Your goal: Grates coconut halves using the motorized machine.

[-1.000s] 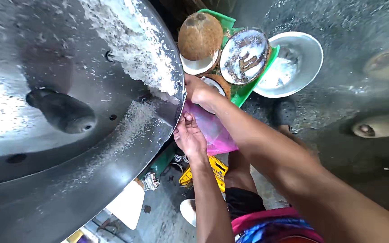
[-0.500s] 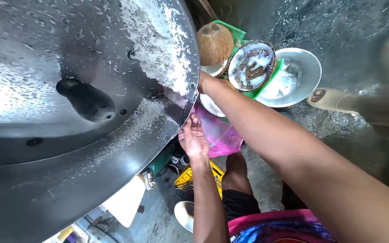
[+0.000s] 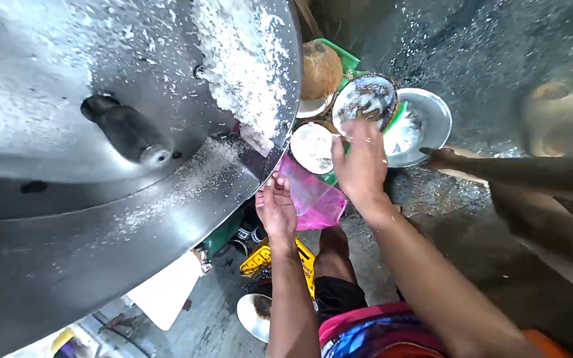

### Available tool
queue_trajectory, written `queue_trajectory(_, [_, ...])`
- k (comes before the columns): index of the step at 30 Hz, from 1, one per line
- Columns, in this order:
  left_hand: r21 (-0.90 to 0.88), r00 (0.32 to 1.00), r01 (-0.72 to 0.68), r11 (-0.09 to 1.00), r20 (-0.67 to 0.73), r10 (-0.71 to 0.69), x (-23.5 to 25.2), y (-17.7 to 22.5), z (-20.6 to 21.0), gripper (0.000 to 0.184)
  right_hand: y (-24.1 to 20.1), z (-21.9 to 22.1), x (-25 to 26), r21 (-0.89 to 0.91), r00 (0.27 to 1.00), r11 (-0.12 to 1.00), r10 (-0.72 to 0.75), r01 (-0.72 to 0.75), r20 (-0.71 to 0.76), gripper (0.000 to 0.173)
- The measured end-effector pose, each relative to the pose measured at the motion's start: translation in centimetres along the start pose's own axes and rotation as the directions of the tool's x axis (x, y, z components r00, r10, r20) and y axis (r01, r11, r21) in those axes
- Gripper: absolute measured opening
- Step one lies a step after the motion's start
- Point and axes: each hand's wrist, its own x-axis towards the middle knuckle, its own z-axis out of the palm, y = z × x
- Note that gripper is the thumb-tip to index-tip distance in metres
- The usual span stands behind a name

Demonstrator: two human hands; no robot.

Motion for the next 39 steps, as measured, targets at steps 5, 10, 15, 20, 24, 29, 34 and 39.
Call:
queue_trajectory(5, [0.054, 0.979, 0.003, 0.999, -0.205, 0.008, 1.7, 1.9, -2.0, 0.030, 3.1, 0.4, -0.8, -0.023, 0.952, 0.954, 0.299, -0.300, -0.061, 0.067])
queue_trajectory(10, [0.145, 0.987, 0.012, 0.989, -0.161, 0.012, 4.0, 5.2, -2.1, 0.027, 1.7, -0.5, -0.2, -0.115, 0.968, 0.965, 0.244, -0.237, 0.050, 0.068])
queue_trajectory(15, [0.374, 0.970, -0.165, 0.913, -0.107, 0.219, 4.7, 3.7, -3.4, 0.026, 1.8, 0.6, -0.9, -0.187, 0.962, 0.974, 0.170, -0.131, 0.214, 0.053])
queue_trajectory(20, [0.245, 0.958, -0.222, 0.944, -0.124, 0.257, 4.1, 3.8, -3.9, 0.027, 1.2, 1.0, -0.7, -0.190, 0.948, 0.968, 0.206, -0.162, 0.242, 0.055])
queue_trajectory(24, [-0.069, 0.996, -0.045, 0.997, -0.076, 0.039, 3.9, 4.6, -2.8, 0.031, 1.1, 1.4, -0.2, -0.167, 0.932, 0.970, 0.220, -0.177, 0.287, 0.065])
queue_trajectory(29, [-0.077, 0.993, -0.069, 0.995, -0.099, 0.061, 2.8, 3.5, -1.4, 0.036, 2.3, 1.5, -0.8, -0.106, 0.944, 0.986, 0.156, -0.131, 0.291, 0.059])
queue_trajectory(34, [-0.049, 0.991, 0.047, 0.998, -0.126, -0.053, 3.0, 3.0, -0.2, 0.024, 2.2, -0.3, -2.0, 0.013, 0.929, 0.986, 0.153, -0.167, 0.338, 0.060])
queue_trajectory(39, [-0.101, 0.967, -0.082, 0.991, -0.248, 0.055, 1.7, 1.6, 1.4, 0.020, 3.4, -4.5, -5.0, 0.269, 0.903, 0.902, 0.232, -0.339, 0.361, 0.061])
